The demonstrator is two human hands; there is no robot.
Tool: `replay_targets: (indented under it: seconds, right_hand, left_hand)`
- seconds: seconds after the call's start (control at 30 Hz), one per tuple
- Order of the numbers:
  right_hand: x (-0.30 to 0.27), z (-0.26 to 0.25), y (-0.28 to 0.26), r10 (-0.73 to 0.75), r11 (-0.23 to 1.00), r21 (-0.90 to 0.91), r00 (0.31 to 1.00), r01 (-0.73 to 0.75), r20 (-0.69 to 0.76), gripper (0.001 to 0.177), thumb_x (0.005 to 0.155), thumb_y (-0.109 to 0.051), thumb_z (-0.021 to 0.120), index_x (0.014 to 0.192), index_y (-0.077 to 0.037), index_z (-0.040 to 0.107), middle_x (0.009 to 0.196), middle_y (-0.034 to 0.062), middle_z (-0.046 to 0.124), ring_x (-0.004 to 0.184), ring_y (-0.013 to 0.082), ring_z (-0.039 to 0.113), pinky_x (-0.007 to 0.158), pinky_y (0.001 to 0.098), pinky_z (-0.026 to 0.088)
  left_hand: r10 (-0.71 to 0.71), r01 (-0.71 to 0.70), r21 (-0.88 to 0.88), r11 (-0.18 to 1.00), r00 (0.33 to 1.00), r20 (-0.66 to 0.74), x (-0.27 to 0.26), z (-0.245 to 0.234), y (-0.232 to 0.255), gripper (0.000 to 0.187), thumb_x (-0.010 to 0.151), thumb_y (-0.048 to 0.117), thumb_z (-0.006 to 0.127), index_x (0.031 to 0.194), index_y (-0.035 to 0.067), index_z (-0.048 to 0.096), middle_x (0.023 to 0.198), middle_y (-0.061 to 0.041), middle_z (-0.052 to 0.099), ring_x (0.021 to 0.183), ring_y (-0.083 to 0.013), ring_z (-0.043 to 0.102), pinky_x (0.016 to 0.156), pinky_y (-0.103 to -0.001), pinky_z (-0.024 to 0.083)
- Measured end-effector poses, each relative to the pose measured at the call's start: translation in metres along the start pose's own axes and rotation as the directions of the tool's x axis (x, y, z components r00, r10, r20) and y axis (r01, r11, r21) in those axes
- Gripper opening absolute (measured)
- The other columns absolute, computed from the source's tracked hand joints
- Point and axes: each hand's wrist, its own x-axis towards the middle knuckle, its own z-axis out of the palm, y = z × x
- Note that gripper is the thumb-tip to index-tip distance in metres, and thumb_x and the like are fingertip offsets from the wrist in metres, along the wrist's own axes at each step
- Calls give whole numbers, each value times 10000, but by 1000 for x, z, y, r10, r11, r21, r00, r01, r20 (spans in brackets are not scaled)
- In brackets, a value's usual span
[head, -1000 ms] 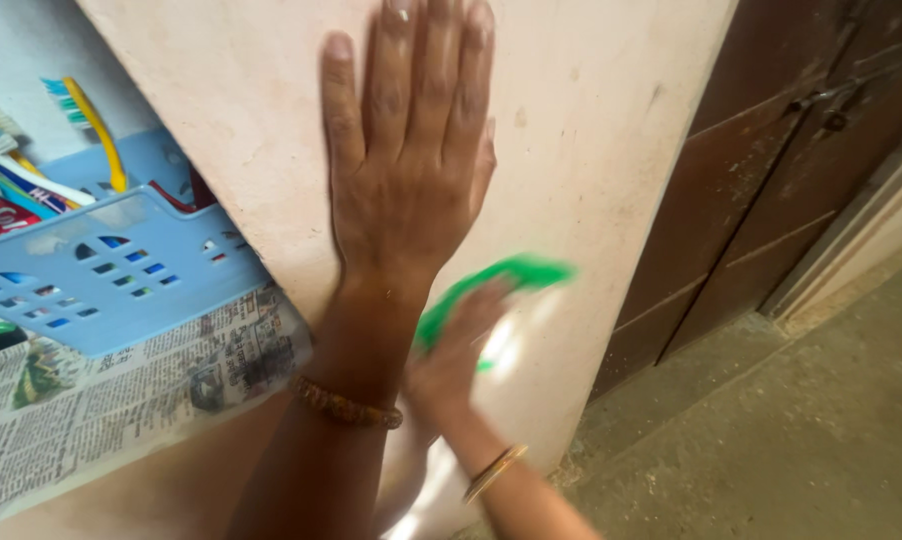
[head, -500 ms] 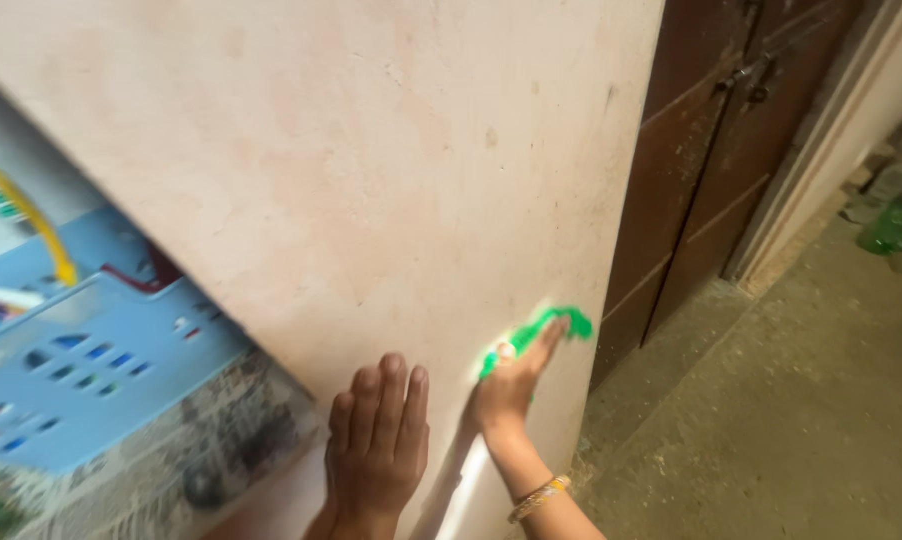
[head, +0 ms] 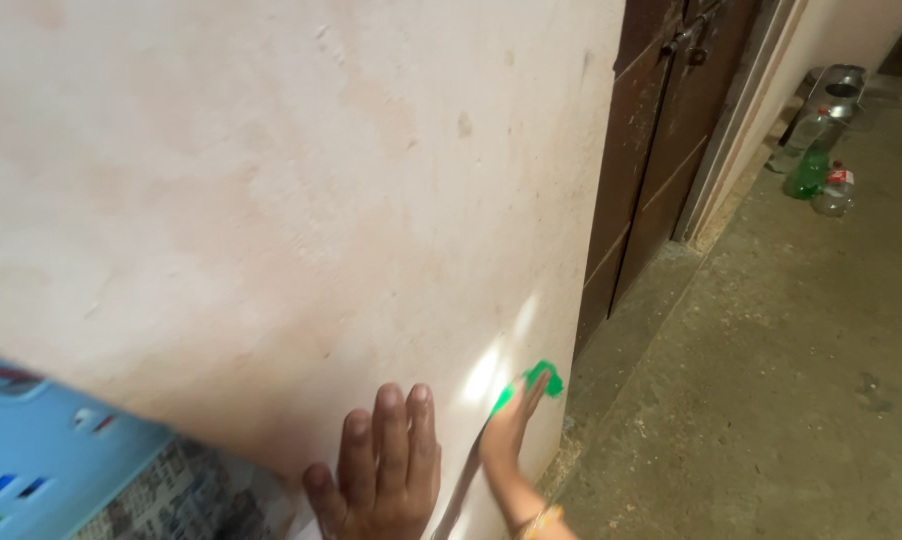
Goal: The person washes a green plastic tray under a running tap, then uses a green scrubber to wipe the wall and shelf area around the sink. The tray is placed on the shelf after washing.
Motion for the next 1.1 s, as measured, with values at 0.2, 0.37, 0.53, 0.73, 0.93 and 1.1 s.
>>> replay_targets:
  seconds: [0.2,0.37,0.53,0.73,0.93,1.1]
  right_hand:
    - [30,2,-100,-300,945,133,954,298,-6,719,1075,-282,341,1646,-30,-14,1754,208,-65,1628,349,-25,1306,463,28]
    - [-35,-4,-129,-695,719,102,710,687,117,840,1036,-280,506,1650,-9,0,1742,215,-48,1648,354,36,1346,470,107]
    - [-53,-9,-67,-38,999,37,983,32,182,799,984,-204,462,1609,-34,-6,1714,156,-27,1589,309,14,1260,421,80]
    - [29,-16,-81,-280,959,-27,959,281,42,724,1052,-167,390,1638,-12,-5,1743,208,-68,1622,358,-9,1312,445,75]
    - [39,-13,-187,-719,694,125,691,709,77,753,1093,-315,466,1671,-16,88,1758,203,10,1660,382,11,1370,524,37]
    - [14,-31,-152,-850,506,171,455,846,264,768,1091,-384,480,1665,-25,118,1770,181,9,1680,394,-11,1322,596,1]
  left_hand:
    - [-81,91,-99,991,992,96,-1,-7,6,491,1079,369,573,1536,190,581,1630,-101,442,1521,-324,335,1276,-612,45]
    - [-118,114,-182,977,993,-14,4,-9,7,433,1065,332,585,1464,169,623,1600,-113,482,1536,-331,347,1283,-595,66]
    - [-91,90,-205,975,996,3,3,-12,3,475,1039,276,553,1492,145,613,1599,-142,466,1519,-346,331,1256,-601,67]
    - [-144,145,-11,989,987,76,-1,-11,15,562,1083,249,546,1626,128,469,1693,-123,361,1565,-345,288,1291,-604,63]
    - [-253,265,-56,963,954,159,-5,-10,29,536,1163,309,526,1664,211,361,1730,-80,299,1612,-280,238,1304,-581,43]
    - [-266,266,19,964,961,80,0,-9,30,554,1177,282,535,1691,203,346,1732,-68,281,1619,-276,211,1319,-575,48]
